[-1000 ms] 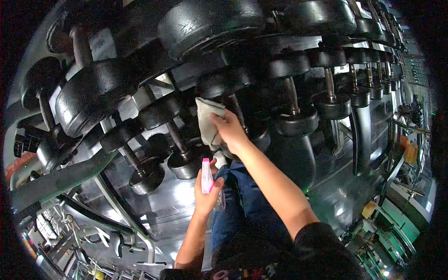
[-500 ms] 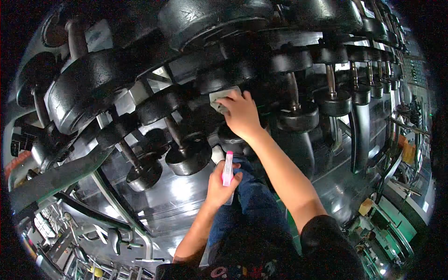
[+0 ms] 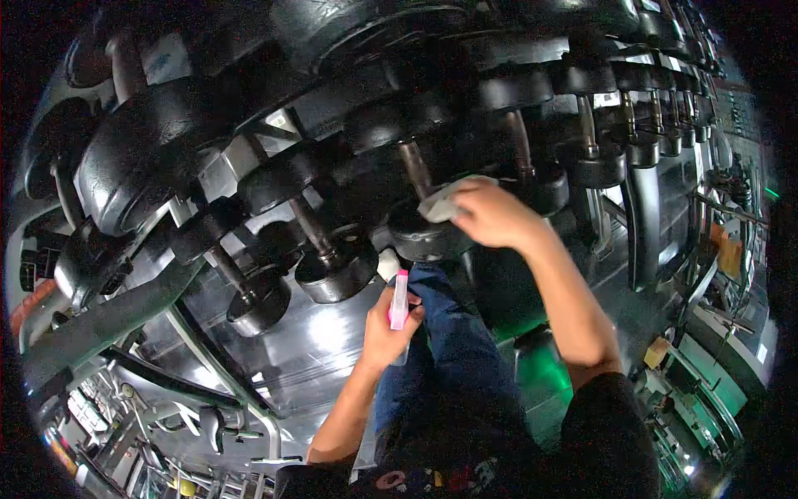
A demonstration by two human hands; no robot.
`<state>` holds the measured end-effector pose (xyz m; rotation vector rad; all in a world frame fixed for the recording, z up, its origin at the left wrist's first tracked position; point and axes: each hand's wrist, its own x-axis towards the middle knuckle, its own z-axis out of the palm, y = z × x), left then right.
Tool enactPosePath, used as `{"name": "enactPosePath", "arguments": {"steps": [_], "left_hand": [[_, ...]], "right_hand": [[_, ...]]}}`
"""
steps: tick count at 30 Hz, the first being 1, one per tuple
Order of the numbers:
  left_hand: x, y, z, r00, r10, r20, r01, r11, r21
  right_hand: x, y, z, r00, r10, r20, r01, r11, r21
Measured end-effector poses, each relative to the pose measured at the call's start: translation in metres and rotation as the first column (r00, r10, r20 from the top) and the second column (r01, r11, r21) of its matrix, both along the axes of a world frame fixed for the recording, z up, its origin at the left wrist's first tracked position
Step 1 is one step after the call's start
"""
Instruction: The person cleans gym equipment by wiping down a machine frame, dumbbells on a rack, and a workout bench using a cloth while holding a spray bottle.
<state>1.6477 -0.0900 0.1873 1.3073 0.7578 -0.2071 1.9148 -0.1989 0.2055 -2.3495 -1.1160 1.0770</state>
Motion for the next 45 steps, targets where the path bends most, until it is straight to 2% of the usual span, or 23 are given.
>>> {"name": "enactPosePath", "arguments": {"steps": [1, 2, 4, 7, 9, 11, 16, 19, 20, 21, 22, 23, 25, 27, 28, 29, 31, 33, 35, 37, 39, 41, 45], "left_hand": [[0.001, -0.004, -0.003, 1.0, 0.02, 0.015, -0.02, 1.0, 0.016], [0.003, -0.007, -0.005, 0.999, 0.041, 0.031, -0.042, 0.999, 0.031], [0.003, -0.015, -0.003, 0.991, 0.131, 0.041, -0.13, 0.991, -0.028], [-0.003, -0.019, 0.002, 0.956, 0.293, 0.006, -0.29, 0.948, -0.135], [-0.005, -0.015, 0.01, 0.957, 0.287, 0.041, -0.285, 0.957, -0.055], [-0.011, -0.008, 0.014, 0.971, 0.24, 0.007, -0.24, 0.97, -0.031], [-0.011, 0.001, 0.02, 0.992, 0.129, -0.016, -0.128, 0.99, 0.058], [-0.014, 0.001, 0.021, 0.985, 0.168, -0.028, -0.168, 0.986, 0.009], [-0.013, 0.001, 0.021, 0.989, 0.151, -0.004, -0.15, 0.988, 0.022], [-0.012, 0.001, 0.022, 0.991, 0.131, 0.026, -0.132, 0.991, 0.035], [-0.01, 0.0, 0.024, 0.991, 0.13, -0.02, -0.13, 0.991, -0.004], [-0.009, -0.002, 0.021, 0.992, 0.129, -0.01, -0.13, 0.992, -0.009], [-0.011, -0.007, 0.013, 0.992, 0.123, 0.017, -0.122, 0.991, -0.047], [-0.006, -0.009, 0.018, 0.996, 0.089, 0.005, -0.089, 0.996, 0.003], [-0.004, -0.011, 0.018, 0.998, 0.07, 0.009, -0.07, 0.998, 0.002], [-0.003, -0.012, 0.017, 0.999, 0.048, 0.015, -0.048, 0.999, -0.001], [-0.005, -0.014, 0.01, 0.998, -0.049, 0.025, 0.049, 0.998, 0.029], [-0.005, -0.02, 0.009, 0.997, -0.076, 0.024, 0.074, 0.996, 0.058], [-0.007, -0.028, 0.004, 0.996, -0.076, 0.05, 0.074, 0.996, 0.039], [-0.005, -0.036, 0.005, 0.995, -0.07, 0.071, 0.069, 0.997, 0.023], [-0.002, -0.048, 0.011, 1.0, 0.005, -0.008, -0.005, 1.0, -0.008], [0.0, -0.061, 0.01, 0.999, 0.042, -0.028, -0.042, 0.999, -0.021], [0.008, -0.082, 0.014, 0.984, 0.176, -0.011, -0.177, 0.983, -0.055]], "right_hand": [[-0.013, 0.002, -0.001, 0.977, 0.117, 0.176, -0.132, 0.989, 0.073], [-0.024, 0.014, 0.006, 0.964, 0.133, 0.229, -0.131, 0.991, -0.027], [-0.032, 0.047, 0.001, 0.956, 0.248, 0.158, -0.211, 0.953, -0.218], [-0.044, 0.078, -0.043, 0.91, 0.291, 0.295, -0.284, 0.956, -0.066], [-0.051, 0.1, -0.071, 0.938, 0.236, 0.253, -0.229, 0.972, -0.059], [-0.055, 0.114, -0.077, 0.965, 0.206, 0.165, -0.178, 0.969, -0.17], [-0.045, 0.09, -0.034, 0.953, 0.273, 0.133, -0.249, 0.954, -0.169], [-0.028, 0.04, 0.002, 0.982, 0.165, 0.091, -0.15, 0.978, -0.147], [-0.024, 0.021, 0.023, 0.999, 0.009, 0.052, -0.004, 0.994, -0.105], [-0.024, -0.002, 0.012, 0.986, -0.11, 0.127, 0.108, 0.994, 0.024], [-0.014, -0.019, 0.011, 0.989, -0.145, -0.025, 0.145, 0.989, -0.029], [-0.016, -0.037, 0.005, 0.989, -0.146, -0.014, 0.146, 0.989, -0.031], [-0.039, -0.074, -0.021, 0.811, -0.56, -0.168, 0.585, 0.778, 0.229], [-0.069, -0.103, -0.039, 0.673, -0.715, -0.188, 0.737, 0.67, 0.093], [-0.091, -0.118, -0.053, 0.565, -0.764, -0.311, 0.819, 0.565, 0.101], [-0.107, -0.126, -0.052, 0.427, -0.795, -0.43, 0.875, 0.484, -0.026], [-0.14, -0.137, -0.054, 0.407, -0.786, -0.465, 0.881, 0.472, -0.028], [-0.168, -0.141, -0.053, 0.223, -0.79, -0.571, 0.918, 0.367, -0.149], [-0.188, -0.15, -0.06, 0.175, -0.726, -0.665, 0.903, 0.387, -0.185], [-0.213, -0.148, -0.087, 0.398, -0.677, -0.619, 0.893, 0.441, 0.091], [-0.212, -0.146, -0.065, 0.425, -0.654, -0.626, 0.863, 0.501, 0.062], [-0.209, -0.144, -0.045, 0.473, -0.694, -0.542, 0.75, 0.64, -0.166], [-0.213, -0.159, -0.041, 0.541, -0.651, -0.532, 0.699, 0.7, -0.147]]}}
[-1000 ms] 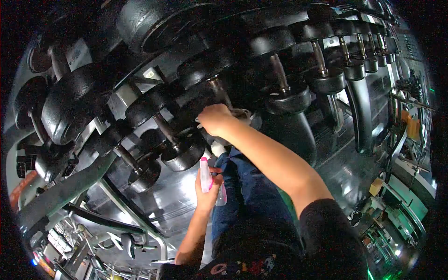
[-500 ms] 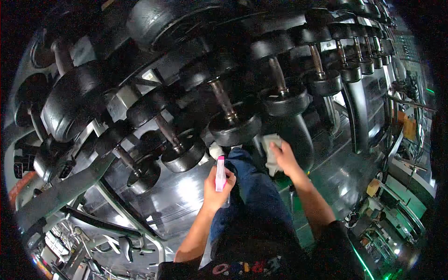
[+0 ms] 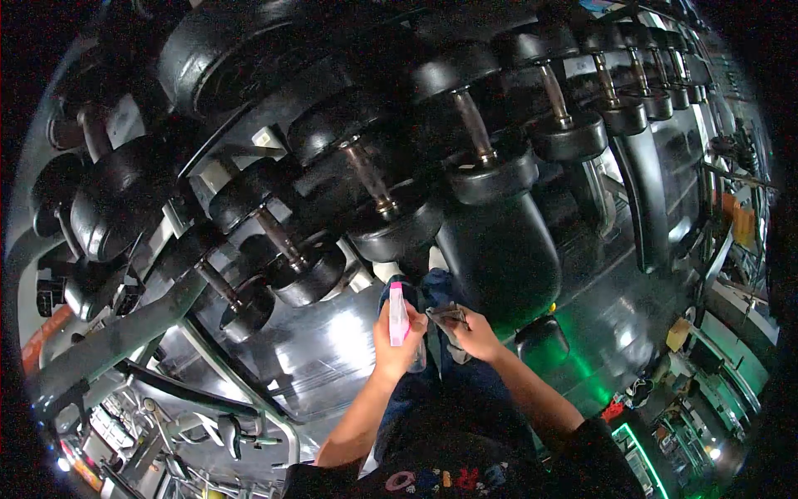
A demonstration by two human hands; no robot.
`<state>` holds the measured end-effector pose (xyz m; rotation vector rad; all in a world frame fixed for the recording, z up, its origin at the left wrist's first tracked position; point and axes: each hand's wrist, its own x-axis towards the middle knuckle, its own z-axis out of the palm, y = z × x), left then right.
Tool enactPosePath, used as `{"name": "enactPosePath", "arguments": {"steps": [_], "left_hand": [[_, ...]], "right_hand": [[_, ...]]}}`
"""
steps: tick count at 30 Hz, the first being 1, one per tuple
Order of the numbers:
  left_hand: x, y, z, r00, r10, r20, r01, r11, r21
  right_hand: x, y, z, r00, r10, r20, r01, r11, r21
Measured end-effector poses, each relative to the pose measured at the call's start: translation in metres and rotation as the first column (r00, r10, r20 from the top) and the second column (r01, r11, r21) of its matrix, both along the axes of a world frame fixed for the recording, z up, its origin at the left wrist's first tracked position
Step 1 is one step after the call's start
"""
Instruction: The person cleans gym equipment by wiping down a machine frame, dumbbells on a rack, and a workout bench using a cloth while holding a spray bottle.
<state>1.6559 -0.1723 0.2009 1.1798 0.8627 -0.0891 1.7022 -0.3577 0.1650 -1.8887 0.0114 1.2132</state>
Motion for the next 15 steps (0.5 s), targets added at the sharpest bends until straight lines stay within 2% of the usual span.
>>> {"name": "enactPosePath", "arguments": {"steps": [2, 8, 10, 11, 12, 13, 14, 15], "left_hand": [[0.0, -0.006, 0.001, 1.0, 0.017, -0.007, -0.017, 1.0, 0.005], [0.017, -0.031, 0.004, 0.997, 0.073, -0.03, -0.072, 0.997, 0.021], [0.021, -0.041, 0.008, 0.997, 0.073, -0.018, -0.072, 0.996, 0.053], [0.023, -0.044, 0.011, 0.999, -0.04, -0.013, 0.041, 0.989, 0.145], [0.027, -0.046, 0.015, 0.988, -0.151, -0.022, 0.152, 0.959, 0.237], [0.035, -0.051, 0.021, 0.986, -0.168, 0.002, 0.159, 0.937, 0.31], [0.038, -0.057, 0.022, 0.995, -0.096, 0.01, 0.092, 0.974, 0.209], [0.037, -0.062, 0.018, 0.999, -0.045, 0.003, 0.044, 0.987, 0.153]], "right_hand": [[0.006, -0.003, 0.007, 0.999, -0.023, 0.04, 0.021, 0.998, 0.054], [0.022, -0.034, 0.004, 0.998, -0.021, 0.066, 0.018, 0.999, 0.047], [0.031, -0.04, 0.006, 0.993, -0.12, 0.019, 0.119, 0.99, 0.071], [0.034, -0.044, 0.009, 0.971, -0.215, -0.103, 0.224, 0.971, 0.079], [0.035, -0.047, 0.006, 0.972, -0.211, -0.108, 0.22, 0.972, 0.086], [0.037, -0.05, 0.002, 0.94, -0.303, -0.156, 0.32, 0.942, 0.105], [0.038, -0.052, -0.003, 0.897, -0.39, -0.206, 0.418, 0.901, 0.116], [0.048, -0.052, 0.007, 0.857, -0.4, -0.325, 0.429, 0.903, 0.02]]}}
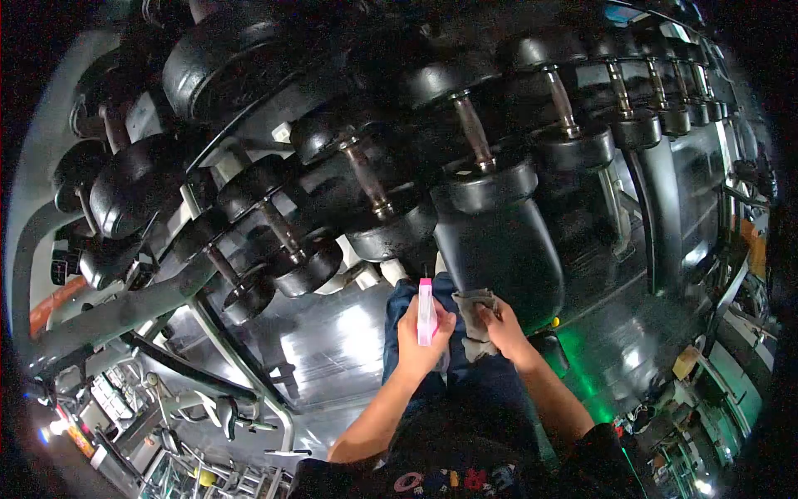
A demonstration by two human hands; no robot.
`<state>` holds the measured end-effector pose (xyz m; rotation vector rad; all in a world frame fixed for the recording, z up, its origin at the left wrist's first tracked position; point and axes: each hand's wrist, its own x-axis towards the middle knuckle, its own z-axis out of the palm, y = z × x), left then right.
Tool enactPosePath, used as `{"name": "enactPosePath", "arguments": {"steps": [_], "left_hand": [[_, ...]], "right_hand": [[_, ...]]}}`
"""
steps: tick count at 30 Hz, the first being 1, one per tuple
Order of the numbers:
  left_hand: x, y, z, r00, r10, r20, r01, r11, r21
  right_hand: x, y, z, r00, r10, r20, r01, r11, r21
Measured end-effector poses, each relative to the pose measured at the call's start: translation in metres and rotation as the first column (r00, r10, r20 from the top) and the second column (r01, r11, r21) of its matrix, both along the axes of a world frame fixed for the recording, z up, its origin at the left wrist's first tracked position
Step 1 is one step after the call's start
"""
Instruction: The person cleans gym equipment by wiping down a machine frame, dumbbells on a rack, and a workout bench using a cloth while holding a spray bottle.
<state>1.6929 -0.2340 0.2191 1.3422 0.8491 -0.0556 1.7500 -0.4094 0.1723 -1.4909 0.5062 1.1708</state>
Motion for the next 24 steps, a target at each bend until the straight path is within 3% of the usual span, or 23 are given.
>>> {"name": "enactPosePath", "arguments": {"steps": [3, 4, 5, 7, 8, 10, 11, 13, 14, 15, 17, 19, 20, 21, 23, 24], "left_hand": [[-0.003, -0.01, -0.004, 0.964, 0.266, 0.027, -0.26, 0.956, -0.137], [-0.006, -0.008, -0.006, 0.96, 0.28, 0.025, -0.275, 0.954, -0.118], [-0.008, -0.008, -0.004, 0.927, 0.366, 0.085, -0.343, 0.916, -0.208], [-0.014, -0.004, -0.006, 0.918, 0.384, 0.098, -0.374, 0.921, -0.107], [-0.019, -0.002, -0.006, 0.917, 0.388, 0.092, -0.378, 0.92, -0.106], [-0.023, 0.005, 0.002, 0.92, 0.352, 0.172, -0.336, 0.935, -0.114], [-0.027, 0.008, 0.001, 0.919, 0.356, 0.169, -0.341, 0.934, -0.11], [-0.037, 0.013, -0.005, 0.935, 0.317, 0.157, -0.301, 0.946, -0.12], [-0.044, 0.013, -0.011, 0.937, 0.324, 0.128, -0.306, 0.942, -0.14], [-0.047, 0.014, -0.011, 0.936, 0.327, 0.13, -0.309, 0.94, -0.142], [-0.051, 0.017, -0.011, 0.939, 0.339, 0.052, -0.331, 0.936, -0.116], [-0.054, 0.023, -0.004, 0.945, 0.327, 0.029, -0.321, 0.94, -0.116], [-0.055, 0.025, -0.002, 0.95, 0.313, 0.01, -0.309, 0.944, -0.117], [-0.058, 0.028, -0.004, 0.949, 0.314, 0.009, -0.31, 0.943, -0.121], [-0.065, 0.034, -0.008, 0.951, 0.309, -0.002, -0.306, 0.94, -0.152], [-0.067, 0.038, -0.005, 0.949, 0.314, -0.001, -0.311, 0.938, -0.156]], "right_hand": [[-0.001, -0.007, -0.019, 0.998, -0.049, 0.029, 0.046, 0.994, 0.097], [0.001, -0.008, -0.016, 0.999, -0.021, 0.032, 0.02, 0.998, 0.053], [0.0, -0.007, -0.018, 0.999, -0.019, 0.029, 0.018, 0.999, 0.051], [-0.004, -0.004, -0.022, 0.976, -0.214, -0.045, 0.215, 0.976, 0.023], [-0.005, -0.004, -0.024, 0.976, -0.21, -0.051, 0.211, 0.977, 0.02], [0.002, 0.006, -0.022, 0.896, -0.409, -0.175, 0.422, 0.905, 0.044], [0.006, 0.013, -0.021, 0.897, -0.405, -0.18, 0.418, 0.907, 0.044], [0.015, 0.035, -0.012, 0.846, -0.514, -0.139, 0.527, 0.847, 0.075], [0.022, 0.047, -0.005, 0.885, -0.462, -0.053, 0.464, 0.885, 0.036], [0.027, 0.058, -0.007, 0.887, -0.46, -0.05, 0.462, 0.886, 0.035], [0.036, 0.08, -0.012, 0.847, -0.518, 0.118, 0.514, 0.855, 0.065], [0.043, 0.109, -0.005, 0.86, -0.466, 0.21, 0.452, 0.885, 0.112], [0.044, 0.122, -0.01, 0.796, -0.212, 0.567, 0.197, 0.976, 0.088], [0.046, 0.134, -0.016, 0.556, 0.056, 0.829, -0.046, 0.998, -0.036], [0.05, 0.164, -0.026, 0.148, 0.329, 0.933, -0.124, 0.942, -0.312], [0.052, 0.17, -0.029, 0.088, 0.411, 0.907, -0.071, 0.911, -0.406]]}}
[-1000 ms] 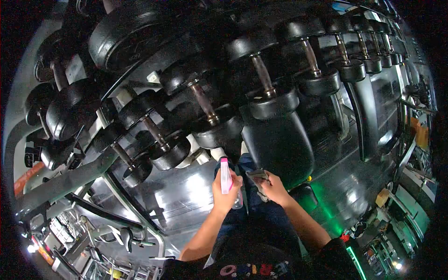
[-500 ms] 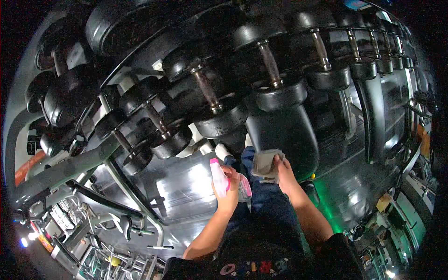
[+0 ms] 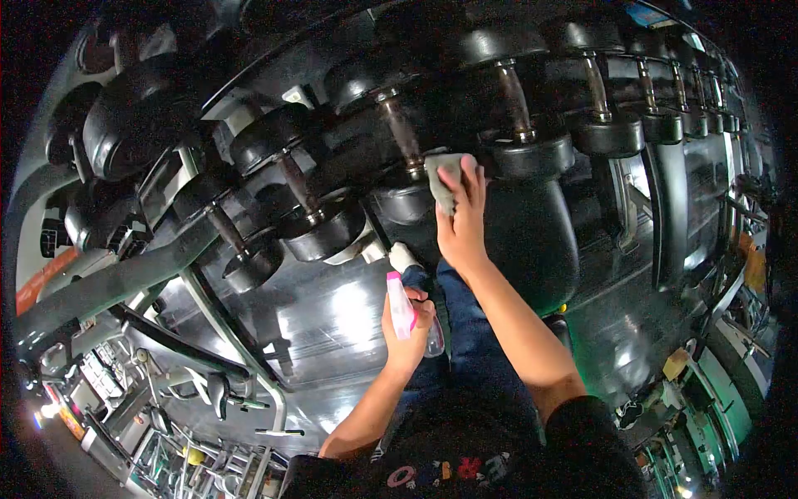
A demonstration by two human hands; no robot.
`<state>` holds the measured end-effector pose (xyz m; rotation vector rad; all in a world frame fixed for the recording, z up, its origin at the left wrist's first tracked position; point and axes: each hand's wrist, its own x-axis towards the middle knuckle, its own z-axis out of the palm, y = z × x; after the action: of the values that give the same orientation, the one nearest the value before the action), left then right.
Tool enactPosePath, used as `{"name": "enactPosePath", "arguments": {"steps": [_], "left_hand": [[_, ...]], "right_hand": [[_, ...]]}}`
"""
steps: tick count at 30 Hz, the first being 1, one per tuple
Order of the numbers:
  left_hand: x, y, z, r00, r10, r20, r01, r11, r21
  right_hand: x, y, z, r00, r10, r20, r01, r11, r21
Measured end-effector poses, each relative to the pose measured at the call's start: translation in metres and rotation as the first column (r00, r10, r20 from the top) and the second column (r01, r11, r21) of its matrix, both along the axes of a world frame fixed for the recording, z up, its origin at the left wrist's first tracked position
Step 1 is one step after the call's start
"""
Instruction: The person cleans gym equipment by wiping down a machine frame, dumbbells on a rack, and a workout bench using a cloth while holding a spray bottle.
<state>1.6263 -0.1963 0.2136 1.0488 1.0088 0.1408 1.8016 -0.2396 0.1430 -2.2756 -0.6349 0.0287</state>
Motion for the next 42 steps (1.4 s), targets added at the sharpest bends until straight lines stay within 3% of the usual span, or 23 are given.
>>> {"name": "enactPosePath", "arguments": {"steps": [1, 3, 5, 6, 7, 8, 11, 12, 14, 15, 16, 17, 18, 19, 21, 25, 27, 29, 31, 35, 37, 40, 42], "left_hand": [[-0.001, 0.004, 0.004, 1.0, -0.007, 0.008, 0.007, 1.0, 0.017], [-0.006, 0.013, 0.005, 1.0, -0.013, 0.016, 0.012, 0.999, 0.033], [-0.01, 0.019, 0.005, 0.997, -0.042, -0.066, 0.047, 0.996, 0.072], [-0.011, 0.021, 0.002, 0.999, -0.031, -0.02, 0.033, 0.995, 0.095], [-0.014, 0.023, 0.0, 1.0, -0.028, -0.012, 0.029, 0.995, 0.09], [-0.016, 0.026, -0.002, 0.999, -0.025, -0.02, 0.027, 0.996, 0.085], [-0.022, 0.029, -0.006, 1.0, -0.009, -0.001, 0.01, 0.996, 0.084], [-0.022, 0.03, -0.003, 1.0, -0.012, -0.002, 0.012, 0.996, 0.091], [-0.027, 0.031, -0.004, 1.0, -0.017, -0.004, 0.017, 0.996, 0.093], [-0.031, 0.031, -0.007, 1.0, -0.014, -0.003, 0.014, 0.997, 0.082], [-0.033, 0.032, -0.008, 1.0, -0.01, -0.001, 0.01, 0.997, 0.072], [-0.034, 0.033, -0.009, 1.0, -0.009, -0.002, 0.009, 0.998, 0.069], [-0.036, 0.034, -0.009, 1.0, -0.013, -0.019, 0.014, 0.998, 0.062], [-0.036, 0.036, -0.008, 0.999, -0.019, -0.032, 0.021, 0.998, 0.055], [-0.033, 0.039, -0.002, 0.999, -0.021, -0.029, 0.023, 0.997, 0.072], [-0.031, 0.048, 0.007, 0.999, -0.012, -0.035, 0.016, 0.993, 0.116], [-0.039, 0.049, -0.001, 1.0, -0.006, -0.027, 0.01, 0.991, 0.131], [-0.042, 0.049, -0.003, 1.0, -0.008, -0.012, 0.01, 0.99, 0.138], [-0.042, 0.051, -0.002, 0.999, -0.018, -0.044, 0.024, 0.987, 0.16], [-0.051, 0.047, 0.0, 1.0, 0.011, -0.028, -0.008, 0.993, 0.119], [-0.053, 0.044, 0.0, 0.999, 0.038, -0.028, -0.035, 0.995, 0.095], [-0.061, 0.045, 0.0, 0.999, 0.029, -0.046, -0.024, 0.995, 0.098], [-0.065, 0.047, -0.001, 0.999, 0.048, -0.012, -0.047, 0.995, 0.092]], "right_hand": [[0.003, 0.003, -0.003, 1.0, 0.004, 0.001, -0.004, 1.0, -0.003], [0.012, 0.006, -0.008, 0.968, -0.073, -0.242, 0.132, 0.963, 0.236], [0.022, 0.005, -0.026, 0.941, -0.172, -0.29, 0.245, 0.94, 0.236], [0.029, 0.005, -0.026, 0.789, -0.226, -0.571, 0.422, 0.875, 0.236], [0.037, 0.003, -0.027, 0.559, -0.228, -0.797, 0.581, 0.794, 0.18], [0.046, 0.001, -0.027, 0.314, -0.106, -0.943, 0.718, 0.677, 0.163], [0.043, -0.022, -0.095, 0.124, 0.134, -0.983, 0.844, 0.506, 0.176], [0.042, -0.016, -0.078, 0.124, 0.132, -0.983, 0.843, 0.509, 0.174], [0.03, 0.006, -0.018, 0.181, -0.13, -0.975, 0.853, 0.515, 0.089], [0.016, 0.009, -0.019, 0.18, -0.133, -0.975, 0.853, 0.515, 0.087], [0.003, 0.012, -0.022, 0.583, -0.267, -0.767, 0.697, 0.65, 0.303], [-0.011, 0.013, -0.024, 0.87, -0.297, -0.393, 0.453, 0.794, 0.404], [-0.023, 0.015, -0.006, 0.971, -0.196, -0.136, 0.224, 0.945, 0.237], [-0.032, 0.02, 0.013, 0.995, -0.017, 0.097, 0.018, 1.0, -0.004], [-0.049, 0.036, 0.021, 0.963, 0.265, 0.042, -0.233, 0.903, -0.362], [-0.045, 0.065, 0.008, 0.885, 0.431, 0.174, -0.315, 0.832, -0.457], [-0.04, 0.08, 0.004, 0.677, 0.734, 0.053, -0.383, 0.412, -0.827], [-0.031, 0.1, 0.024, 0.528, 0.833, -0.166, -0.39, 0.064, -0.919], [-0.036, 0.118, 0.015, 0.467, 0.821, -0.329, -0.333, -0.181, -0.925], [-0.035, 0.12, 0.009, 0.455, 0.857, -0.241, -0.231, -0.148, -0.962], [-0.027, 0.11, 0.029, 0.398, 0.871, -0.288, -0.234, -0.207, -0.95], [-0.016, 0.083, 0.031, 0.3, 0.915, -0.271, -0.365, -0.152, -0.918], [-0.011, 0.053, 0.022, 0.381, 0.924, 0.014, -0.479, 0.21, -0.852]]}}
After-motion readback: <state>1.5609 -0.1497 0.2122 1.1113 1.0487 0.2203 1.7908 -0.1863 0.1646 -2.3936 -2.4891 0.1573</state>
